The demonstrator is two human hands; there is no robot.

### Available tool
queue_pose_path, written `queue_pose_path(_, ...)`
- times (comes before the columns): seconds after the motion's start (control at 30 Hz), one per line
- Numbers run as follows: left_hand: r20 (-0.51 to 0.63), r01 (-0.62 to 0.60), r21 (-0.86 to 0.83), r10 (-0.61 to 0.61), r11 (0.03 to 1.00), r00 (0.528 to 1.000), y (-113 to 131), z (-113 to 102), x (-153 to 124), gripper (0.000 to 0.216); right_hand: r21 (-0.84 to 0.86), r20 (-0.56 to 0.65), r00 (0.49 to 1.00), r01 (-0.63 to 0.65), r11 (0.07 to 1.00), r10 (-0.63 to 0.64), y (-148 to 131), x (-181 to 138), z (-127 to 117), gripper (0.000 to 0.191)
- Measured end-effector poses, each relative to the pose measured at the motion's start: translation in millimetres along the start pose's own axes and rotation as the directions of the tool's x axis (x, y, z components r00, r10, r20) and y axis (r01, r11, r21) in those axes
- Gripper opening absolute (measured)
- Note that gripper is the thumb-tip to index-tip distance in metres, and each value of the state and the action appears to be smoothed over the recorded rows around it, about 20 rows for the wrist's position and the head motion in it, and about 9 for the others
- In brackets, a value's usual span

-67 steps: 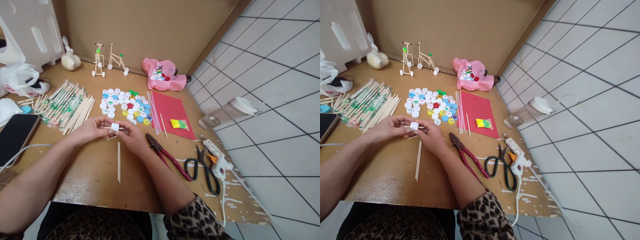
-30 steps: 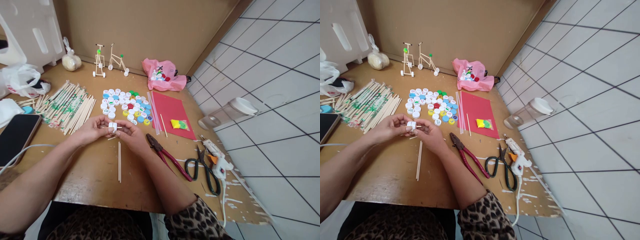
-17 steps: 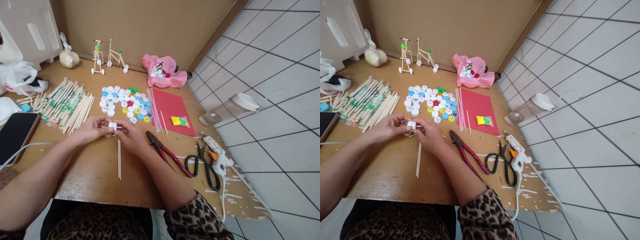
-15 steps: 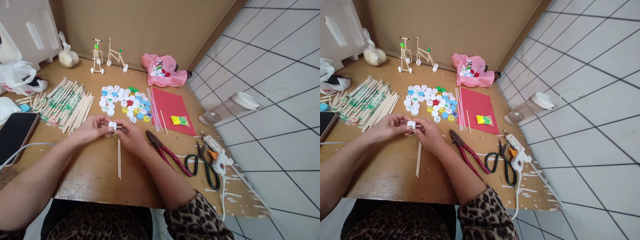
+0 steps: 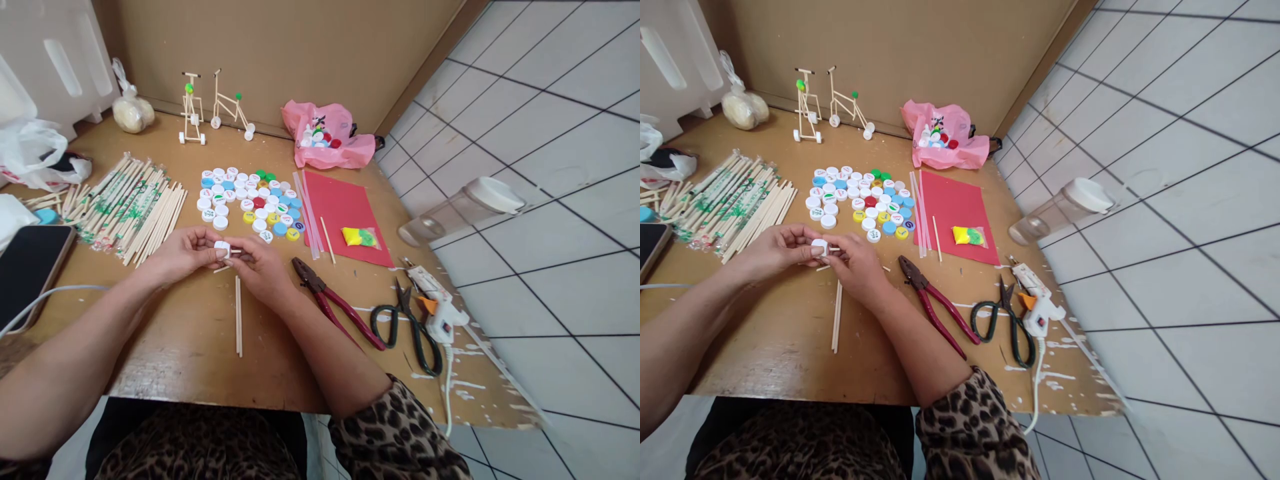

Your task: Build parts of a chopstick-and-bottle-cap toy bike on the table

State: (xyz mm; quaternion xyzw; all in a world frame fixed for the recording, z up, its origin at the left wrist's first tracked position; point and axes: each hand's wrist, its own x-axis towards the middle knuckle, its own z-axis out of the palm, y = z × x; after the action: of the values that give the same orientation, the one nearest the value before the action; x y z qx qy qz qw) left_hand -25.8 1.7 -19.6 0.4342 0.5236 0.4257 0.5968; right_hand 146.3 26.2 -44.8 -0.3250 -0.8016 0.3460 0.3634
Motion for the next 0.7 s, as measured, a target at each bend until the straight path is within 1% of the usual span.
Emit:
queue_pose_path(0.1,-0.007,-0.01,-0.017,0.01,1.0,1.0,-0.6,0.1,-0.1,0.043,0.001,-0.005,1.0,-0.025,1.0,0.025,1.8,-0.2,0.2,0.024)
queue_pose_path(0.2,0.0,-0.023,-0.008,0.023,1.0,1.0,-2.6,-0.8,0.7,0.038,-0.006,-0.006,1.0,-0.028,1.0,0.028,3.1,-0.3,0.6,0.024)
queue_pose_path(0.33,-0.004,-0.03,0.001,0.03,1.0,1.0,-3.7,-2.3,1.7,0.032,-0.018,-0.014,1.0,0.003,1.0,-0.003,3.6,-0.2,2.2,0.026)
queue_pose_path(0.57,0.005,-0.008,0.009,0.008,1.0,1.0,-1.1,-3.7,1.7,0.032,-0.036,-0.016,0.997,0.073,0.997,-0.074,0.9,0.0,2.5,0.025)
queue_pose_path(0.63,0.014,0.011,-0.015,-0.011,1.0,1.0,1.1,-4.1,0.4,0.033,-0.008,-0.021,0.998,0.058,0.998,-0.058,0.2,0.1,2.2,0.025)
queue_pose_path(0.7,0.032,0.042,-0.06,-0.04,0.997,0.999,4.0,-4.8,-1.4,0.034,0.056,-0.033,0.999,0.013,0.998,-0.011,0.6,0.3,2.4,0.026)
